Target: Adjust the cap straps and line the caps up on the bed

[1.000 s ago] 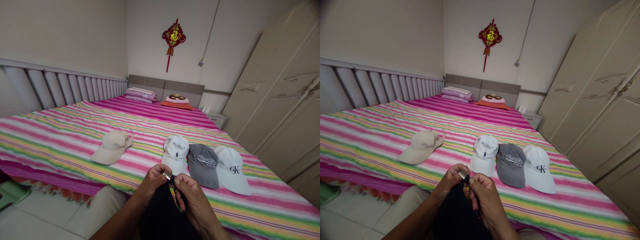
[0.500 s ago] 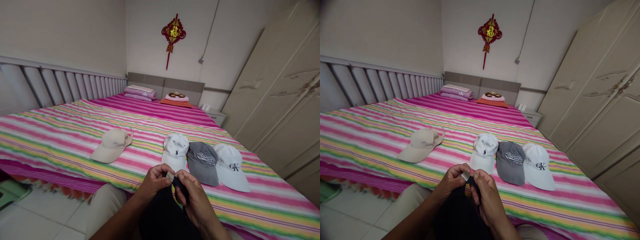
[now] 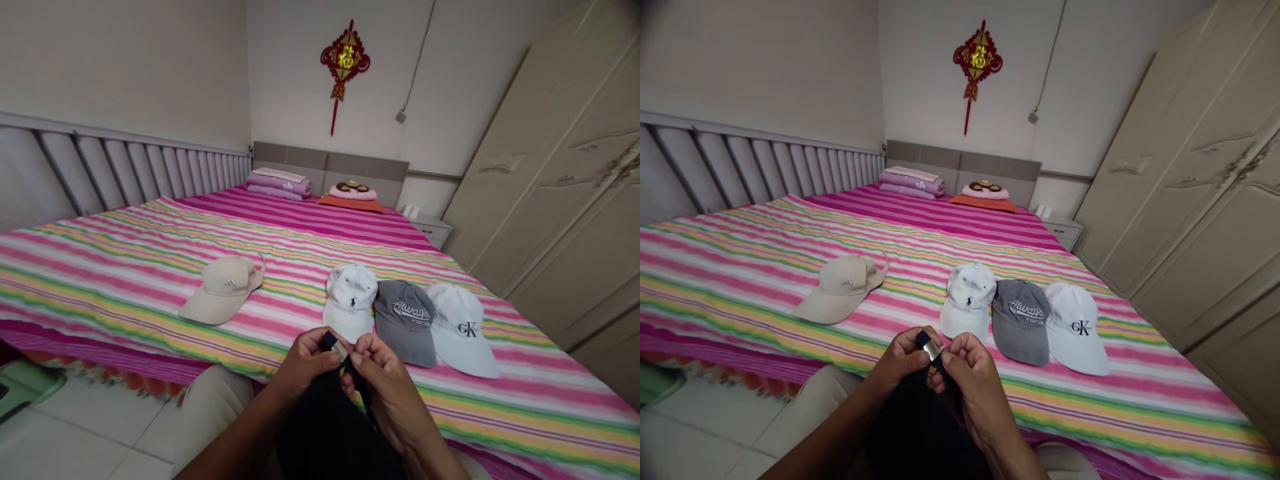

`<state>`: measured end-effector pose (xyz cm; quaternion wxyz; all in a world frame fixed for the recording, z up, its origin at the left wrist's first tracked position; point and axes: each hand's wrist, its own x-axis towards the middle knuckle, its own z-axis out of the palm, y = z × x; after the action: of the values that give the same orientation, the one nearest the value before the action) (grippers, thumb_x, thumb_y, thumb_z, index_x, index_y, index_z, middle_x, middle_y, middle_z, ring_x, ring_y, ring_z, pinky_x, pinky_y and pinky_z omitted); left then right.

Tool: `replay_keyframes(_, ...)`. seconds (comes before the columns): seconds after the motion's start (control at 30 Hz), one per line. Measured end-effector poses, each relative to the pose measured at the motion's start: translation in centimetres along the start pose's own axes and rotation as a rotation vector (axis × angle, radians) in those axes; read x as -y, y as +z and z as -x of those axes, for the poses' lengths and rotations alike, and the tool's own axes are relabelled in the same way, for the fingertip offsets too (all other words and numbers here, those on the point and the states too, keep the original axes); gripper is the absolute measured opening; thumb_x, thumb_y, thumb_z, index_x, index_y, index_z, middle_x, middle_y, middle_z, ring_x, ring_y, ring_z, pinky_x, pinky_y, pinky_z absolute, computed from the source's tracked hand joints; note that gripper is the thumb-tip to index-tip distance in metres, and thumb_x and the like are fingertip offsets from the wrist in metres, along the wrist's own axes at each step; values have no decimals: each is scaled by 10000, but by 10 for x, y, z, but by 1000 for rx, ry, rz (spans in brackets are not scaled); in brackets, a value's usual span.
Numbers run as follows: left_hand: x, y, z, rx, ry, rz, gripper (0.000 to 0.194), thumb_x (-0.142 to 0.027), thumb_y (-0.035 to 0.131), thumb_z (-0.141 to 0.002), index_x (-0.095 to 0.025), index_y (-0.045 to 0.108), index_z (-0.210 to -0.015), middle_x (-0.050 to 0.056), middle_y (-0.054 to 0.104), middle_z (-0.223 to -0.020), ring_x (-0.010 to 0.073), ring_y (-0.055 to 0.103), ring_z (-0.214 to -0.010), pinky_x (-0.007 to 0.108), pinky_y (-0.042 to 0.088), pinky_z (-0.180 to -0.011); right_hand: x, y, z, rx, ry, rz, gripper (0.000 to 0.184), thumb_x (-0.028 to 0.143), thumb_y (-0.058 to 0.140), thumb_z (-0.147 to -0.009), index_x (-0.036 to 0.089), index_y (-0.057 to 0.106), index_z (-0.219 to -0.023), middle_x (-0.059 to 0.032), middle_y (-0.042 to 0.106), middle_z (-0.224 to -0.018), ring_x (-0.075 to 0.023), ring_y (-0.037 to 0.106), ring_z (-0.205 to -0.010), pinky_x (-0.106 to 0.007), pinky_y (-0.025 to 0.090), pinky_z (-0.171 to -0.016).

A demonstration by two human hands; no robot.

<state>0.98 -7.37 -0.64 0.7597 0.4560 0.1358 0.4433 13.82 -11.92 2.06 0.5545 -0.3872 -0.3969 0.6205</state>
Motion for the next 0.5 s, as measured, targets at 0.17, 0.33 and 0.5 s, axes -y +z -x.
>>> replay_keyframes(0.17, -2, -4, 3, -184, 16, 25, 263, -279, 740, -566, -152, 631, -770, -24, 559, -605, 69, 494, -526, 179, 361, -517, 3, -12, 4, 75, 90, 196, 253, 403, 553, -776, 161, 500, -727, 27, 525, -572, -85, 481, -517, -195, 359, -502)
replay_keyframes(0.33, 0, -4, 0, -157, 50, -48, 254, -288, 740, -562, -141, 633, -740, -22, 531, -626, 63, 446, -565, 183, 326, -561, -4, -17, 3, 46, 122, 236, 290, 419, 596, -734, 159, 501, -648, 58, 467, -459, -42, 332, -358, -170, 219, -364)
replay_keyframes(0.5, 0, -3, -1, -58, 51, -148, 247, -273, 738, -564, -140, 652, -754, -3, 564, -657, 84, 470, -605, 198, 344, -582, -3, -11, 1, 35, 79, 179, 336, 432, 638, -692, 143, 490, -609, 62, 454, -446, -21, 319, -334, -157, 207, -348)
